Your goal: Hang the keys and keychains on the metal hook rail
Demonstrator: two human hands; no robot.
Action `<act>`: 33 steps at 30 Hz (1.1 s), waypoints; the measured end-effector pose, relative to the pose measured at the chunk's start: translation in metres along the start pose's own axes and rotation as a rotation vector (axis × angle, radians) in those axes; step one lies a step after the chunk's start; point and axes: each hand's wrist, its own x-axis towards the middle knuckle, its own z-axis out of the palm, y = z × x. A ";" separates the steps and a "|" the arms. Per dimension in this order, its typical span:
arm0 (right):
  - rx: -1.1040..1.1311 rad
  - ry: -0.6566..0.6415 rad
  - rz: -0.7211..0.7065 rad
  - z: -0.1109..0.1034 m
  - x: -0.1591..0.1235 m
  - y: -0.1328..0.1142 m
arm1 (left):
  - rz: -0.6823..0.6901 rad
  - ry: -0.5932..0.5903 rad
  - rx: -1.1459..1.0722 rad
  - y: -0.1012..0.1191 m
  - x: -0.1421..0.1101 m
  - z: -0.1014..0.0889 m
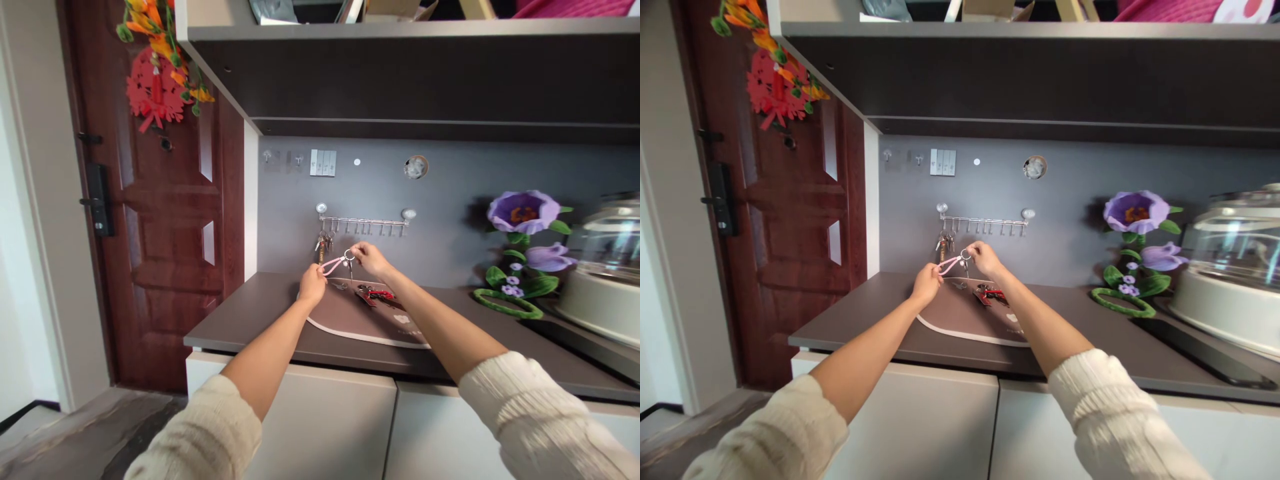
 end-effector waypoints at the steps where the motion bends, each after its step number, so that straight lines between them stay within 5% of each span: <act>1: 0.021 0.008 0.015 0.001 0.002 -0.002 | 0.029 -0.014 0.069 -0.001 0.000 0.000; 6: 0.119 0.048 0.093 0.008 0.011 -0.011 | 0.135 -0.096 0.358 0.000 -0.004 0.000; 16: 0.199 0.126 0.108 0.010 0.046 -0.019 | 0.109 -0.100 0.564 0.004 -0.012 -0.001; 33: -0.171 0.252 0.073 0.021 0.097 -0.010 | 0.119 -0.142 0.735 0.005 -0.013 0.003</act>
